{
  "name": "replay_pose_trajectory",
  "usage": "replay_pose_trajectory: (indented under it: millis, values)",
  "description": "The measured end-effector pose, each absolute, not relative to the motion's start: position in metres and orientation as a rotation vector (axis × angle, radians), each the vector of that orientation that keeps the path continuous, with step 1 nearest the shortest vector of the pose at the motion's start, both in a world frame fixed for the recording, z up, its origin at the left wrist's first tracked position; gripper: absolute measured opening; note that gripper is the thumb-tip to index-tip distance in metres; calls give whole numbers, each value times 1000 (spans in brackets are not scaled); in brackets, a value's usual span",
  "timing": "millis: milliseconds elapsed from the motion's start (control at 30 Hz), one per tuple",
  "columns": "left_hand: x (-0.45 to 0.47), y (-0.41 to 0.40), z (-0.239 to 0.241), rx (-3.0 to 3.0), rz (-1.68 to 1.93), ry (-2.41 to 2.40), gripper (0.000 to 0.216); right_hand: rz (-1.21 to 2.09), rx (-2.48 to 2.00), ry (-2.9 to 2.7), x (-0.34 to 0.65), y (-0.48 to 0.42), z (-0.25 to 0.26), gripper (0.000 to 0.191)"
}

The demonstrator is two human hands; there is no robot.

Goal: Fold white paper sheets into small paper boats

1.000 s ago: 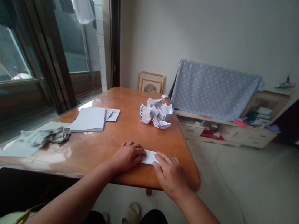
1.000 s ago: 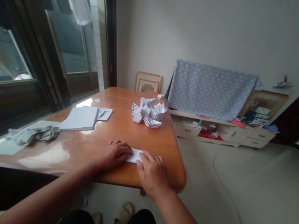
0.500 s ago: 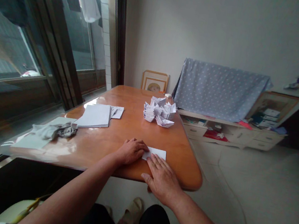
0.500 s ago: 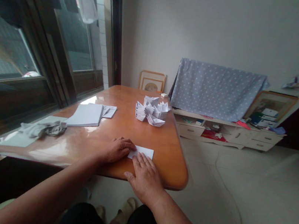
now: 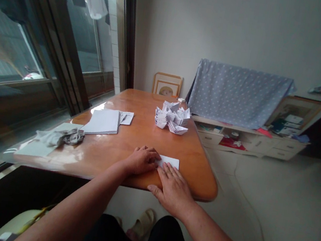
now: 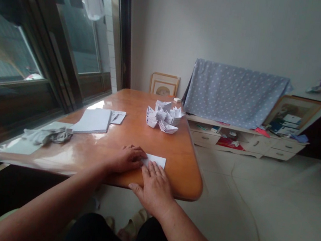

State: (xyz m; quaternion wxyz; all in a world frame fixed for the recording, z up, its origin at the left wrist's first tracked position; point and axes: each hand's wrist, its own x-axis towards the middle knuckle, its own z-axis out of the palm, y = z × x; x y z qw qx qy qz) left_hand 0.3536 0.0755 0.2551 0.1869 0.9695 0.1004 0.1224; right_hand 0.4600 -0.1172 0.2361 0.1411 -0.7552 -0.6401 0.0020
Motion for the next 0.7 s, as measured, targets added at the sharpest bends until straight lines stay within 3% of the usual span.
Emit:
replay_pose_trajectory:
  millis: [700]
  values:
    - [353,78,253,2768,331,291,30,-103,-2320,-1775,491,-166,243,77]
